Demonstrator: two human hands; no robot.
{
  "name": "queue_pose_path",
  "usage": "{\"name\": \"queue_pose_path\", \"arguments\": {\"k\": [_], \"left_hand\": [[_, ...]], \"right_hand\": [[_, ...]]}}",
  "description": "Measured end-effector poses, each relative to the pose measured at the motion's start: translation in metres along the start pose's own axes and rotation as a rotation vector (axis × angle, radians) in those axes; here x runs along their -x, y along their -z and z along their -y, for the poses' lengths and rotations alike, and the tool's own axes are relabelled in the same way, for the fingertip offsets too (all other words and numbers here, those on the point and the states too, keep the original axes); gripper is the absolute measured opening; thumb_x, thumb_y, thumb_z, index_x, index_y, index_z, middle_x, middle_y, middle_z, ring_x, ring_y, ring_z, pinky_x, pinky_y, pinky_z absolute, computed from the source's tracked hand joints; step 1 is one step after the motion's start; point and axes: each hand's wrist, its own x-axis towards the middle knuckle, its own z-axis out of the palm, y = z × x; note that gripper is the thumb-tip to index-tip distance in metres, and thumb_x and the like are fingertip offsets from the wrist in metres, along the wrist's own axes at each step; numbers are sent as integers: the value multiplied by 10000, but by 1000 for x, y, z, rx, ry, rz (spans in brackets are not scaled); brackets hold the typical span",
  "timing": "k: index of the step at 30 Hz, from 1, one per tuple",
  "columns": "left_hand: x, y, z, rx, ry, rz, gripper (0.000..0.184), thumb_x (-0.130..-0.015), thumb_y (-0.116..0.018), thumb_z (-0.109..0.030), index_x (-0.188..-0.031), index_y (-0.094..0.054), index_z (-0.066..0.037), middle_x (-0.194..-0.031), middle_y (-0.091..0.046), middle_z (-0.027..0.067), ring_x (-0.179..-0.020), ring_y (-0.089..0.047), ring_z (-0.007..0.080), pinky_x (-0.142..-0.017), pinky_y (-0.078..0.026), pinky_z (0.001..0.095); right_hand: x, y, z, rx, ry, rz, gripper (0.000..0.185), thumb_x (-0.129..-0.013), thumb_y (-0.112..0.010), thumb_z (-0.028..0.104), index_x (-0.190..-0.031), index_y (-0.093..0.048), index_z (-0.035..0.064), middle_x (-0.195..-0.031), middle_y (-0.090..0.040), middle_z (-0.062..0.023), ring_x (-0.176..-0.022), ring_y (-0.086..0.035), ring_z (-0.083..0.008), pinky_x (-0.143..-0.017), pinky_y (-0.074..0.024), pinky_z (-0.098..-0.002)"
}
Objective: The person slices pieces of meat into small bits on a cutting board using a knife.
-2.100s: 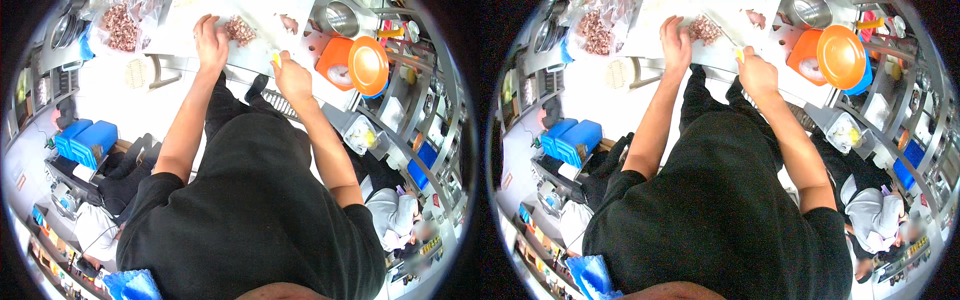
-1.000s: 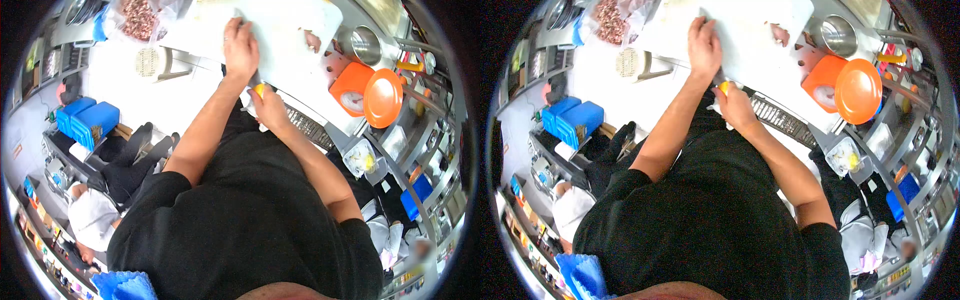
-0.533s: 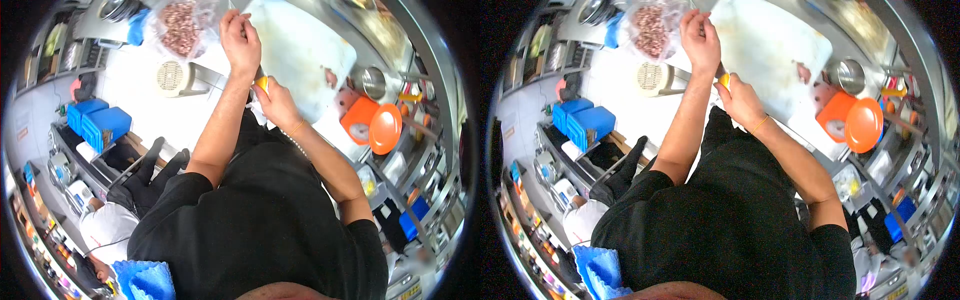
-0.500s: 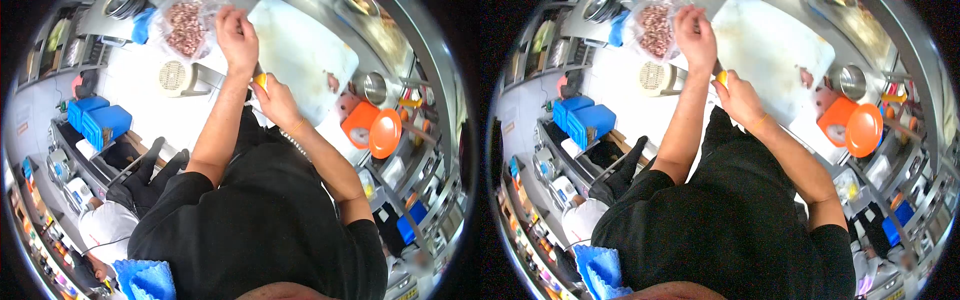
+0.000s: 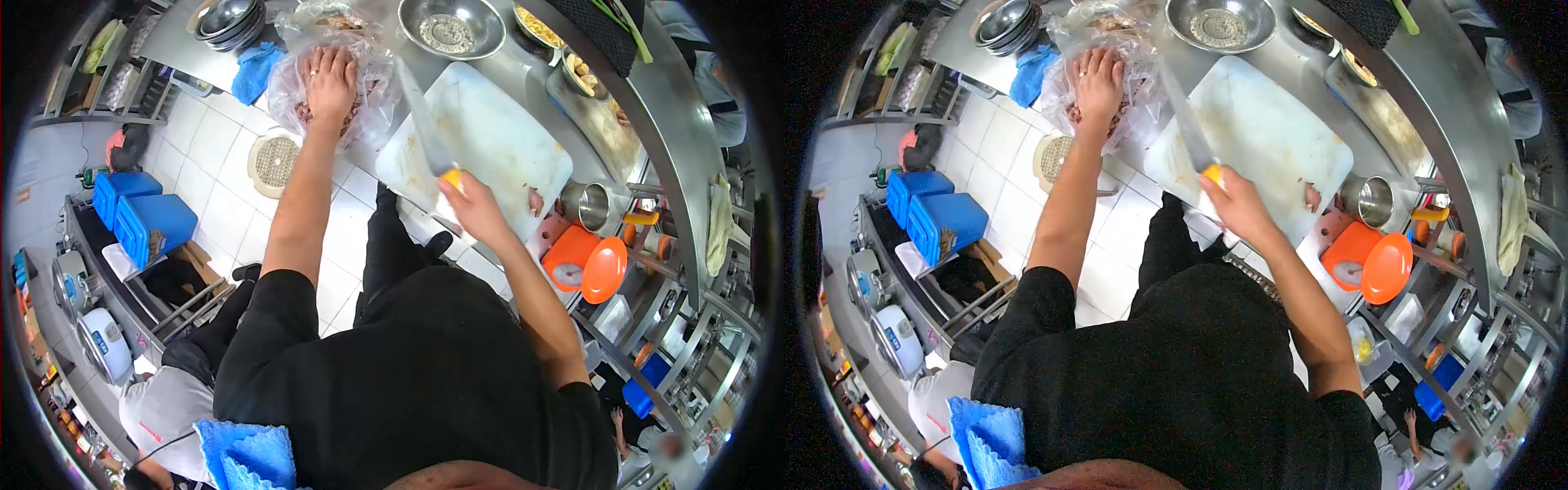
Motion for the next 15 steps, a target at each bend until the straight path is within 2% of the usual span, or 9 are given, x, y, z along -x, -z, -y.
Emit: {"name": "queue_pose_path", "arguments": {"k": [2, 3, 6, 9, 10, 11, 12, 13, 15], "left_hand": [[-2, 8, 0, -28, 5, 88, 439, -1090, -492, -386, -1463, -624, -196, -1519, -592, 77, -1492, -436, 341, -1257, -221, 603], [-3, 8, 2, -38, 9, 85, 446, -1093, -477, -393, -1465, -622, -194, -1523, -590, 85, -1494, -434, 343, -1263, -204, 598], [-1, 0, 7, -72, 17, 115, 478, -1110, -417, -421, -1496, -593, -199, -1559, -560, 104, -1512, -409, 344, -1274, -159, 603], [-7, 19, -1, 11, 6, 104, 456, -1086, -480, -401, -1439, -642, -164, -1501, -605, 146, -1460, -467, 374, -1256, -207, 600], [-7, 26, -5, 64, -19, 51, 422, -1044, -569, -356, -1362, -684, -103, -1418, -650, 178, -1392, -522, 395, -1225, -279, 578], [-9, 43, -19, 153, -94, -21, 376, -984, -668, -271, -1280, -707, -43, -1337, -674, 211, -1307, -571, 421, -1161, -381, 550], [-6, 49, -37, 228, -61, -118, 345, -927, -728, -195, -1217, -719, -7, -1267, -687, 228, -1207, -617, 436, -1071, -467, 532], [-1, 71, -81, 285, 68, -146, 319, -893, -740, -145, -1177, -725, -2, -1267, -684, 236, -1147, -646, 440, -1041, -493, 518], [18, 87, -144, 369, -64, -186, 312, -868, -744, -118, -1163, -728, -18, -1244, -701, 215, -1111, -665, 422, -1017, -508, 507]], "right_hand": [[24, 15, -37, 76, 121, -125, 391, -1069, -638, 374, -1108, -606, -14, -737, -662, -165, -556, -631, -238, -560, -517, -431], [33, 23, -52, 112, 185, -197, 389, -1069, -639, 374, -1113, -604, -11, -743, -668, -170, -551, -627, -240, -566, -517, -442], [77, 54, -65, 134, -77, -218, 370, -1072, -633, 359, -1123, -604, -7, -791, -692, -195, -628, -682, -293, -610, -526, -464], [118, 75, -90, 78, -260, -316, 347, -1074, -621, 343, -1129, -608, 1, -839, -698, -233, -747, -717, -390, -668, -532, -489], [131, 77, -106, 140, -174, -432, 326, -1074, -609, 323, -1133, -611, 2, -877, -697, -270, -855, -701, -478, -719, -530, -519], [144, 81, -118, 156, -185, -481, 328, -1074, -606, 318, -1134, -609, -4, -884, -699, -274, -858, -696, -487, -722, -529, -527], [156, 84, -127, 177, -199, -525, 330, -1075, -602, 313, -1135, -608, -11, -890, -700, -277, -860, -691, -496, -726, -527, -536], [170, 86, -137, 199, -212, -561, 332, -1075, -598, 309, -1135, -606, -17, -897, -702, -281, -862, -687, -505, -729, -526, -545], [191, 85, -152, 217, -280, -582, 364, -1068, -603, 315, -1154, -598, -38, -913, -707, -299, -880, -694, -509, -748, -533, -559]]}}
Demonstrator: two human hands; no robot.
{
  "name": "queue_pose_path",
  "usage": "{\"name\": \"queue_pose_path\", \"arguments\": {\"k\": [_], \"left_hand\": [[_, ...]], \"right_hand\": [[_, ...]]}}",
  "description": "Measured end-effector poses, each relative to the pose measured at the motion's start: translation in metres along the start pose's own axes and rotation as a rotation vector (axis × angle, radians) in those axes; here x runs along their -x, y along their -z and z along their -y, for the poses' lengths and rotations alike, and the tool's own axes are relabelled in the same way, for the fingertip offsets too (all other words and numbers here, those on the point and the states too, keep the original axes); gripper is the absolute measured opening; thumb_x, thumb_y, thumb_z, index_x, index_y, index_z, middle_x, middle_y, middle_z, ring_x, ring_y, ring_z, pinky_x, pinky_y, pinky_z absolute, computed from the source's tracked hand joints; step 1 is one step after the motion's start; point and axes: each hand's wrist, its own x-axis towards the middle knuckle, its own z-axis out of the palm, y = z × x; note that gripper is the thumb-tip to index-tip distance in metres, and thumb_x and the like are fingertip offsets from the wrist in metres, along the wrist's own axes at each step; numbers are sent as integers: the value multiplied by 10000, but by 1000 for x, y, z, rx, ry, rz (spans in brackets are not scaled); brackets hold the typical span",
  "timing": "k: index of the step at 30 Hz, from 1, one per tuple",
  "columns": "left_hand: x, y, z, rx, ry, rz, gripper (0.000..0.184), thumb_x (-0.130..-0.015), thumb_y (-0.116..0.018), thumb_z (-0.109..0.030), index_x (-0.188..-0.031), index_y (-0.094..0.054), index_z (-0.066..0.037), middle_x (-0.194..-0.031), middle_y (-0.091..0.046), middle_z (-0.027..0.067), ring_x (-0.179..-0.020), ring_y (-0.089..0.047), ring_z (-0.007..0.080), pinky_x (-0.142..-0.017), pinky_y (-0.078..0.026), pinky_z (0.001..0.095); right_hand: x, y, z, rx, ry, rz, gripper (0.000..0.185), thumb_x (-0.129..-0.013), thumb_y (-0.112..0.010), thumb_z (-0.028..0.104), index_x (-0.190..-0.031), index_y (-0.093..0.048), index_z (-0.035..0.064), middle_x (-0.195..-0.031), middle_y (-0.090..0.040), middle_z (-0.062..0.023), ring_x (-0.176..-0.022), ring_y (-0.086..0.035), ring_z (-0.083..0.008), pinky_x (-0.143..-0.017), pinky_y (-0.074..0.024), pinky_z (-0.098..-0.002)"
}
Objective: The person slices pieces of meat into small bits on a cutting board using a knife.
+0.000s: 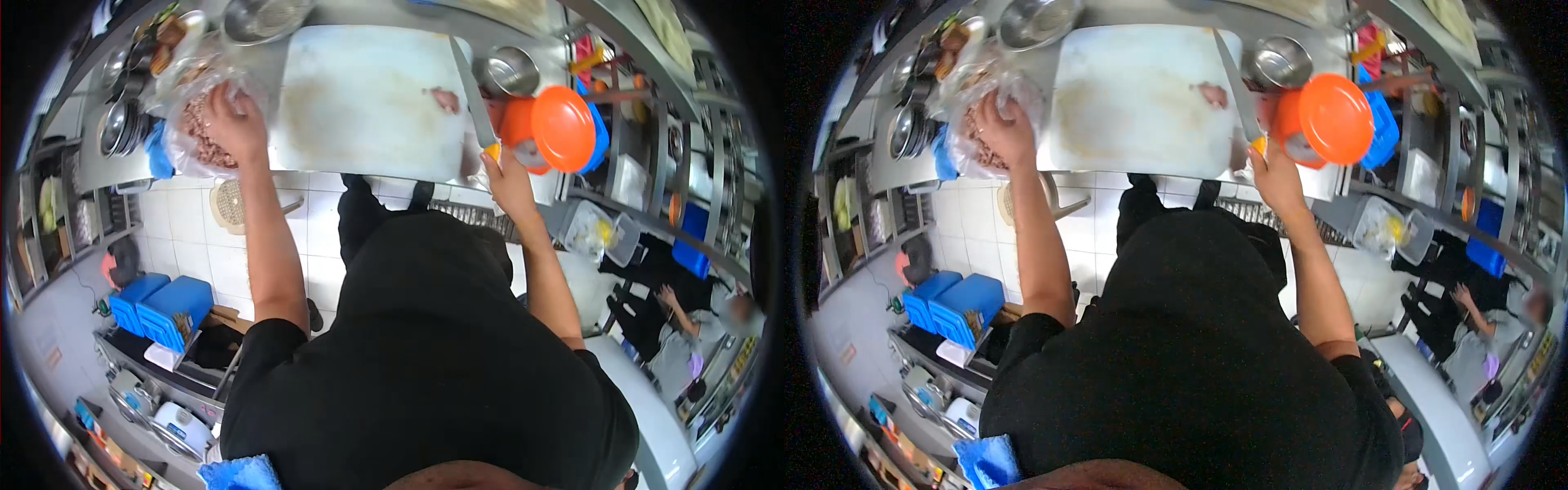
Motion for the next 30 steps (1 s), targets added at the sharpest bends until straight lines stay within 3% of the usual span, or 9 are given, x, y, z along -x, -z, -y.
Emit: {"name": "queue_pose_path", "arguments": {"k": [4, 6, 8, 11, 14, 20, 26, 30], "left_hand": [[58, -42, -118, 231, -181, 394, 323, -862, -745, -104, -1183, -733, -73, -1181, -739, 143, -1131, -677, 367, -998, -523, 479], [84, -64, -157, 324, -145, 753, 352, -894, -748, -149, -1241, -720, -94, -1291, -709, 137, -1247, -631, 352, -1065, -504, 463], [106, -79, -192, 272, -152, 871, 359, -900, -742, -179, -1252, -716, -113, -1375, -669, 122, -1269, -615, 347, -1080, -500, 456], [122, -101, -216, 254, -314, 775, 361, -864, -769, -171, -1220, -724, -128, -1353, -663, 104, -1207, -644, 339, -1041, -515, 480], [113, -105, -227, 204, -305, 977, 317, -861, -763, -163, -1175, -737, -140, -1270, -678, 97, -1192, -644, 341, -1048, -511, 480], [112, -86, -223, 248, -255, 976, 246, -849, -755, -79, -1087, -748, -138, -1183, -679, 90, -1119, -681, 322, -987, -562, 446], [118, -82, -210, 413, -57, 1014, 270, -864, -743, -41, -1131, -720, -79, -1162, -701, 102, -1037, -731, 298, -928, -598, 406], [114, -79, -211, 346, -64, 1020, 319, -878, -745, -53, -1191, -685, -72, -1164, -707, 115, -1048, -730, 309, -926, -595, 418]], "right_hand": [[16, -8, -33, 113, -50, -13, 445, -1052, -618, 346, -1201, -577, -71, -924, -710, -334, -899, -701, -524, -778, -544, -586], [21, -10, -36, 176, -43, -5, 486, -1045, -625, 367, -1229, -563, -79, -870, -713, -330, -847, -711, -519, -743, -565, -585], [25, -11, -35, 222, -56, -3, 485, -1047, -621, 365, -1230, -562, -80, -842, -716, -315, -817, -717, -507, -714, -571, -579], [24, -11, -30, 283, -43, 29, 441, -1047, -619, 356, -1185, -566, -60, -802, -719, -291, -782, -727, -486, -696, -580, -573], [23, -9, -28, 281, -27, 63, 422, -1049, -616, 354, -1151, -567, -53, -799, -720, -288, -779, -729, -483, -698, -581, -574], [27, -7, -32, 191, 2, 112, 422, -1047, -626, 348, -1113, -563, -63, -798, -712, -299, -784, -719, -497, -706, -571, -579], [31, -3, -24, 66, 6, 159, 436, -1050, -628, 356, -1089, -559, -72, -813, -694, -330, -814, -702, -524, -721, -549, -589], [27, -4, -24, 16, 1, 194, 449, -1054, -626, 365, -1091, -552, -76, -837, -690, -342, -842, -694, -535, -739, -540, -585]]}}
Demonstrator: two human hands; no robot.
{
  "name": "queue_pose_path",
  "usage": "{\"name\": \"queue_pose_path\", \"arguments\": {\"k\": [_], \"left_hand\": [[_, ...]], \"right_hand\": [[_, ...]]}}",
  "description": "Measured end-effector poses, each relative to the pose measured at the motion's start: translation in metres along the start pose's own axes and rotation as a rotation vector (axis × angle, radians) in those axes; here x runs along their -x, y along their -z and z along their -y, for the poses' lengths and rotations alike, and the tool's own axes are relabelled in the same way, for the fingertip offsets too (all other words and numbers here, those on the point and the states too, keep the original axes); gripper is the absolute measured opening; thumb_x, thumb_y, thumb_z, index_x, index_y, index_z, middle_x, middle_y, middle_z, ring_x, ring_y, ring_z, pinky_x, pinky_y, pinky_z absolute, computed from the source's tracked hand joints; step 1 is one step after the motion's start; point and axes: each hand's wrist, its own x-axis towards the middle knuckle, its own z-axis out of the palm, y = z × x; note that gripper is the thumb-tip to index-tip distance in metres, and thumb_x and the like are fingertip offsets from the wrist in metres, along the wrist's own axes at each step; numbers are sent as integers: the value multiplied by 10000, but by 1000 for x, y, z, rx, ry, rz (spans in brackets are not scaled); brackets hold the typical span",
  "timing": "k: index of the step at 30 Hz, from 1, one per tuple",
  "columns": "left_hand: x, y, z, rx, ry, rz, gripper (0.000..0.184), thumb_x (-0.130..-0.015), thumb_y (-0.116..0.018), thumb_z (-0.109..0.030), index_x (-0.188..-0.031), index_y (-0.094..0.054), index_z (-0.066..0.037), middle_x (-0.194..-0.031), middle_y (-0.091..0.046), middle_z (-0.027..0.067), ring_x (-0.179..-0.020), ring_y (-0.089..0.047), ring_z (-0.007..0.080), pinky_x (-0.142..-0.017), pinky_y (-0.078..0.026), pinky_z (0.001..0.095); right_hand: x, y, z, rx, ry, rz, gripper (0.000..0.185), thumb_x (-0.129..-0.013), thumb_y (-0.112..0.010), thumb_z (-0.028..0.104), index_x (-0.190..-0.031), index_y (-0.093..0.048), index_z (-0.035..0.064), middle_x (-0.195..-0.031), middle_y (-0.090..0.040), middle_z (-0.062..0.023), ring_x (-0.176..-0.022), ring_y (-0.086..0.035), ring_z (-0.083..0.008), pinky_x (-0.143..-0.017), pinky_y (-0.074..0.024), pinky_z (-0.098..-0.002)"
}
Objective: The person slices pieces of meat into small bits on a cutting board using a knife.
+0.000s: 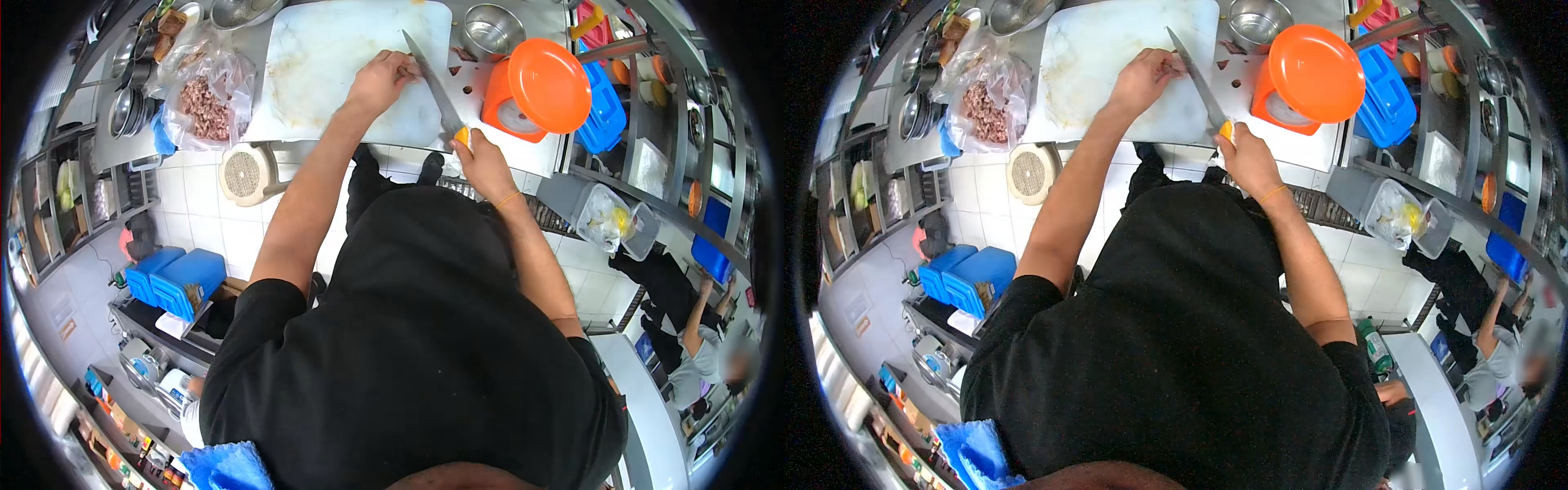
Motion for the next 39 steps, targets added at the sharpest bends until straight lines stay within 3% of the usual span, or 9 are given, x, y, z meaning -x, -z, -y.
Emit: {"name": "queue_pose_path", "arguments": {"k": [5, 11, 14, 20, 21, 24, 27, 36, 39], "left_hand": [[-2, -9, 16, -46, -5, 30, 330, -885, -780, -124, -1197, -677, -87, -1165, -719, 125, -1011, -741, 301, -896, -598, 413], [7, 6, -9, -120, 66, 35, 266, -901, -761, -165, -1150, -680, -117, -1144, -705, 117, -1062, -704, 359, -935, -574, 464], [9, 12, -17, -154, 112, 88, 385, -879, -798, -210, -1234, -678, -121, -1175, -712, 121, -1088, -705, 351, -952, -572, 453], [24, 8, -11, -169, 210, 1, 466, -855, -826, -236, -1272, -655, -117, -1236, -686, 136, -1193, -657, 363, -1001, -553, 463], [26, 9, -11, -173, 194, 1, 551, -844, -828, -186, -1351, -623, -118, -1295, -660, 124, -1235, -624, 370, -1052, -519, 474], [24, 7, -14, -178, 73, -145, 551, -837, -816, -168, -1359, -645, -121, -1302, -660, 118, -1252, -619, 355, -1084, -494, 490], [12, 0, -7, -185, -79, -123, 477, -848, -797, -186, -1310, -698, -121, -1268, -678, 108, -1229, -629, 341, -1080, -487, 492], [-16, -16, -16, -402, -118, 35, 170, -877, -765, -223, -979, -727, -93, -1085, -728, 95, -1063, -703, 305, -958, -537, 466], [-19, -21, -15, -480, -187, -67, 134, -886, -749, -219, -917, -721, -92, -958, -735, 87, -957, -727, 303, -949, -538, 458]], "right_hand": [[7, 6, 5, -28, -7, 49, 452, -1058, -621, 370, -1089, -550, -75, -854, -689, -348, -867, -690, -543, -757, -535, -581], [17, 8, 1, -52, -5, 70, 449, -1064, -610, 374, -1066, -543, -69, -845, -684, -344, -863, -685, -544, -753, -525, -579], [21, 11, 3, -81, -21, 106, 453, -1065, -608, 379, -1062, -543, -69, -845, -678, -347, -864, -681, -545, -753, -520, -575], [28, 14, 2, -58, -7, 82, 432, -1058, -622, 374, -1057, -529, -48, -838, -668, -342, -841, -664, -546, -728, -504, -564], [30, 19, 5, -41, -14, 79, 439, -1058, -621, 380, -1060, -526, -49, -828, -672, -341, -838, -669, -550, -726, -510, -575], [33, 25, -4, 25, 13, 2, 421, -1052, -628, 364, -1090, -534, -45, -817, -683, -338, -834, -679, -550, -718, -522, -593], [38, 31, -16, 73, -20, -13, 415, -1046, -634, 344, -1139, -549, -52, -842, -692, -344, -851, -684, -546, -739, -529, -601], [45, 27, -31, 104, -46, 17, 430, -1040, -642, 356, -1119, -551, -57, -851, -688, -345, -864, -683, -540, -761, -525, -593], [44, 20, -39, 80, -40, 15, 424, -1039, -643, 358, -1093, -545, -51, -835, -682, -338, -861, -679, -536, -753, -523, -587]]}}
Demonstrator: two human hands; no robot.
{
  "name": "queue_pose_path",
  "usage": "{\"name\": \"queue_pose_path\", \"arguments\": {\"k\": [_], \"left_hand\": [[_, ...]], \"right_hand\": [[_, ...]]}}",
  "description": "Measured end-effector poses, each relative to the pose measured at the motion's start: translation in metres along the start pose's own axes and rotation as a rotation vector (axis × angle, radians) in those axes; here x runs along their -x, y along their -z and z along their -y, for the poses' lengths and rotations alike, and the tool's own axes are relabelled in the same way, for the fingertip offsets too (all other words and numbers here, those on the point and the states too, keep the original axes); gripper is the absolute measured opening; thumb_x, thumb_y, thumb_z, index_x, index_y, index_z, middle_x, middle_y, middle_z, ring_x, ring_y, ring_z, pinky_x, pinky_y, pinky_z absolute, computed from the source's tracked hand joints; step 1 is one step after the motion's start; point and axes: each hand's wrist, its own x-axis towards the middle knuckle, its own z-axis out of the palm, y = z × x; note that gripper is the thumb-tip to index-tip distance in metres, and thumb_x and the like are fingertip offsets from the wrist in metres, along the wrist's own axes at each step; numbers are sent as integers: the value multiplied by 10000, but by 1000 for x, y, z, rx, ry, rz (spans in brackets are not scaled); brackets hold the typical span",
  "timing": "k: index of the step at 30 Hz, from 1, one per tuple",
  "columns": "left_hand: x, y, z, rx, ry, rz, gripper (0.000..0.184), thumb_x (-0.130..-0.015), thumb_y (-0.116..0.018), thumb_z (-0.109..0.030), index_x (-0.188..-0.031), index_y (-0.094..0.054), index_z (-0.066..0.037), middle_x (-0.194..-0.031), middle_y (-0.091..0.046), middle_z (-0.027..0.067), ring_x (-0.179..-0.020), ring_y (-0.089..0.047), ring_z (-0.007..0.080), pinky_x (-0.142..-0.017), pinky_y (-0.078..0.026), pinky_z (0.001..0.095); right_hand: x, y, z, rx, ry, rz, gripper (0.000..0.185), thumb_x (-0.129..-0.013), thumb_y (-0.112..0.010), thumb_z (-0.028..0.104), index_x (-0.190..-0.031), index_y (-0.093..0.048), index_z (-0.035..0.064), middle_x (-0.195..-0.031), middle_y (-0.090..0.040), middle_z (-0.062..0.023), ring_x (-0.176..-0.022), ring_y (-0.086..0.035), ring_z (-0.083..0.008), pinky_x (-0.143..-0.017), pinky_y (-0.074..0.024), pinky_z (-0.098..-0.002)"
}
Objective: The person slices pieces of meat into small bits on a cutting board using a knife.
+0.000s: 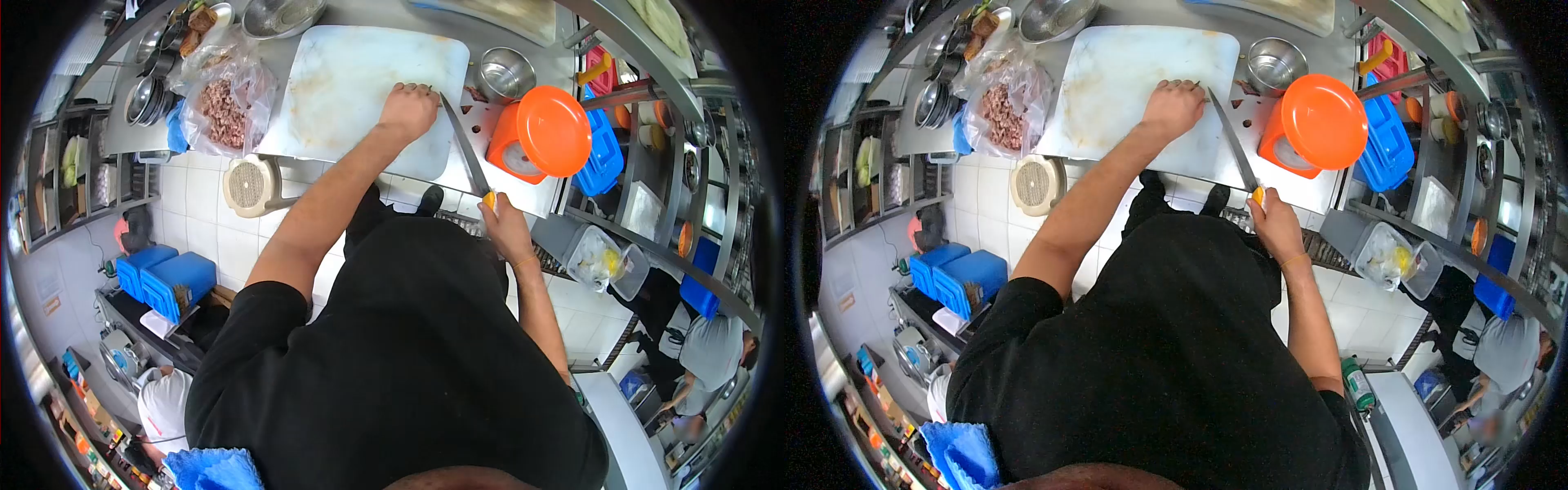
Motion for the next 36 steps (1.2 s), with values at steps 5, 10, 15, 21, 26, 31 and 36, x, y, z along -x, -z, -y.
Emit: {"name": "queue_pose_path", "arguments": {"k": [5, 10, 15, 21, 26, 31, 36], "left_hand": [[0, 18, 10, 347, 249, -29, 113, -956, -693, -161, -952, -751, -65, -902, -775, 93, -854, -763, 256, -886, -559, 379], [27, 11, 34, 1245, 620, 87, 285, -973, -738, -233, -1037, -728, 45, -916, -802, 122, -793, -746, 129, -725, -575, 294], [50, 6, 26, 883, 771, 130, 306, -943, -761, -219, -1126, -689, 15, -903, -801, 121, -782, -771, 156, -722, -586, 299], [53, 10, 17, 740, 710, 85, 385, -888, -774, -210, -1207, -652, -33, -905, -798, 110, -819, -784, 240, -772, -611, 370], [55, 10, 7, 691, 663, 35, 424, -846, -809, -185, -1214, -650, -48, -921, -787, 109, -863, -775, 255, -800, -609, 381], [55, 10, 10, 695, 716, 43, 428, -853, -818, -174, -1223, -647, -43, -924, -779, 109, -837, -768, 219, -787, -605, 364], [57, 7, 10, 683, 668, -22, 300, -850, -792, -169, -1119, -701, -75, -957, -769, 100, -853, -759, 262, -802, -602, 399]], "right_hand": [[3, 3, 5, -23, -2, 0, 418, -1042, -638, 364, -1066, -542, -41, -813, -676, -332, -838, -676, -536, -727, -513, -592], [2, 5, 6, -29, 33, 14, 420, -1046, -629, 373, -1072, -547, -38, -804, -685, -319, -817, -680, -533, -721, -520, -594], [-5, 4, 10, 49, 98, 13, 406, -1044, -625, 370, -1085, -556, -28, -819, -703, -300, -814, -695, -519, -733, -538, -590], [-12, 10, 17, 296, 105, -28, 382, -1039, -631, 374, -1107, -573, 3, -823, -723, -247, -771, -719, -459, -690, -565, -553], [-9, 8, 19, 380, 178, -103, 341, -1027, -646, 343, -1108, -582, 18, -807, -728, -205, -741, -729, -416, -665, -579, -518], [2, 5, 25, 372, 184, -73, 343, -1022, -654, 337, -1112, -577, 16, -815, -728, -207, -758, -731, -413, -668, -580, -511], [3, 3, 23, 317, 182, -52, 365, -1031, -646, 347, -1108, -572, -2, -820, -726, -224, -766, -729, -425, -683, -576, -525]]}}
